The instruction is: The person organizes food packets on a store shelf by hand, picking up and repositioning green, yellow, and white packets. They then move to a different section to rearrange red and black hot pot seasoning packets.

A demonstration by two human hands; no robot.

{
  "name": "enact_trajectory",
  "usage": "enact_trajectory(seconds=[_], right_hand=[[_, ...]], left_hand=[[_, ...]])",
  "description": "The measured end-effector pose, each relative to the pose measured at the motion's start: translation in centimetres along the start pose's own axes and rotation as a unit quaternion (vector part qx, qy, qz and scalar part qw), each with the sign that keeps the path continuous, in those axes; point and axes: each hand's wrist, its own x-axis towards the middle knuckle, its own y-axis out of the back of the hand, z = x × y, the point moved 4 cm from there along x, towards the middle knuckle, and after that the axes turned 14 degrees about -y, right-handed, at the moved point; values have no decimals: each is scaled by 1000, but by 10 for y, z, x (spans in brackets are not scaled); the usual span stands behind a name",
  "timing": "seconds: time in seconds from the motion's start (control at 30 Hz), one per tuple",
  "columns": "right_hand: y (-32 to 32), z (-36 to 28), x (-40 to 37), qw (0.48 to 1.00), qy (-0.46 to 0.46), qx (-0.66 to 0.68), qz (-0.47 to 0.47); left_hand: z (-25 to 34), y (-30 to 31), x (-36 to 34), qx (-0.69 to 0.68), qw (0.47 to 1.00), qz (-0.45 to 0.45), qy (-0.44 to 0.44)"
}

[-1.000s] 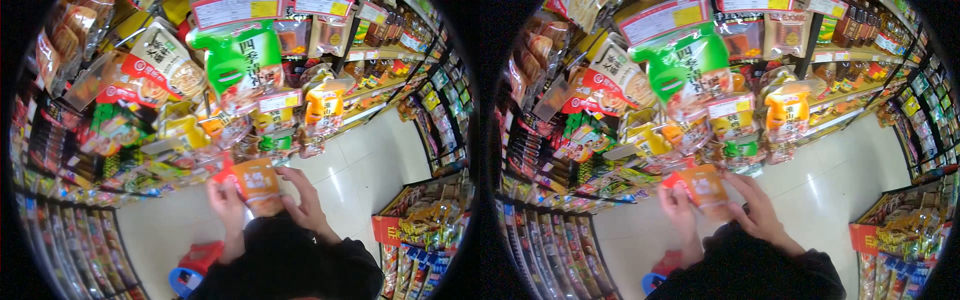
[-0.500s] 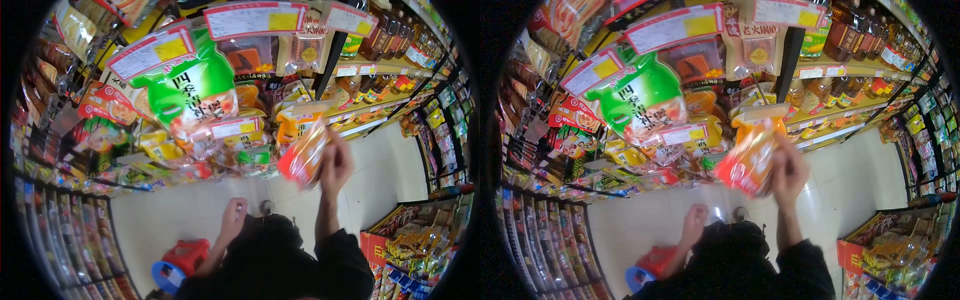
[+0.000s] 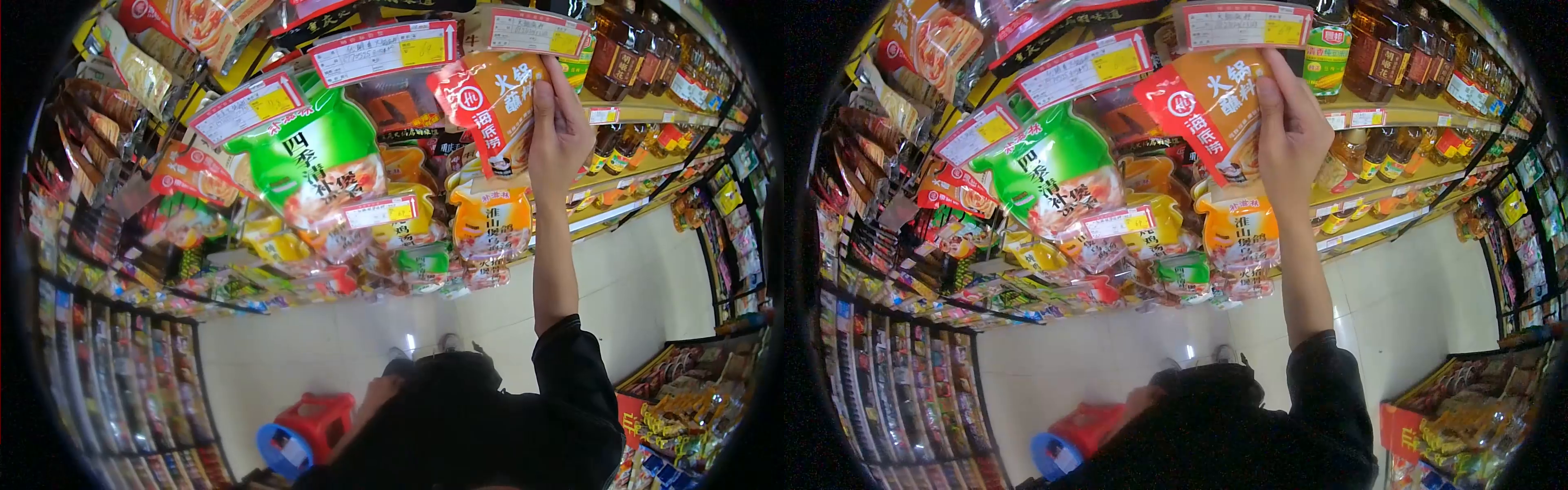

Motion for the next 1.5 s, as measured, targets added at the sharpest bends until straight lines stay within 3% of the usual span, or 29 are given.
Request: enact_trajectory(seconds=[0.1, 0.2, 0.23, 0.33, 0.37, 0.5, 0.6, 0.67, 0.77, 0.9, 1.0, 1.03, 1.13, 1.33, 1.4, 1.47, 1.5], right_hand=[[0, 6, 1, 1000, 2, 16, 17], [1, 0, 1, 998, 50, 13, 36], [1, 3, 1, 998, 43, 22, 43], [-2, 1, 3, 999, -34, 0, -7], [-3, 3, 5, 999, -35, -23, -3], [-7, 11, 12, 993, -9, -114, 18], [-10, 15, 15, 995, 17, -89, 31], [-9, 13, 19, 987, 46, -150, 34], [-14, 3, 17, 982, 94, -159, 40], [-21, 18, 26, 973, 23, -231, 7], [-24, 10, 29, 908, 207, -364, 23], [-21, 12, 27, 896, 177, -406, 13], [-5, -24, -1, 896, 203, -391, 54], [44, -39, -74, 946, 100, -308, 24], [55, -40, -90, 953, 70, -295, 18], [63, -41, -100, 956, 40, -290, 10], [65, -43, -102, 958, 54, -282, 10]], left_hand=[[0, 11, 0, -17, 999, 15, -35], [11, 33, 8, -12, 1000, 0, 17], [0, 29, 12, -49, 998, 40, -17], [-1, 37, 24, -77, 993, 88, 4], [5, 43, 25, -80, 983, 158, -57], [60, 138, 16, -246, 939, 220, -97], [79, 225, -8, -339, 876, 316, -137], [92, 289, -32, -377, 806, 410, -199], [98, 376, -59, -303, 739, 545, -255], [110, 459, -57, -232, 698, 634, -238], [112, 504, -32, -118, 695, 679, -204], [112, 516, -26, -75, 690, 693, -194], [104, 540, 3, -137, 693, 671, -225], [111, 545, 0, -226, 672, 675, -206], [97, 552, -10, -35, 655, 742, -141], [123, 545, -34, -72, 586, 777, -219], [130, 542, -46, -34, 579, 788, -209]])
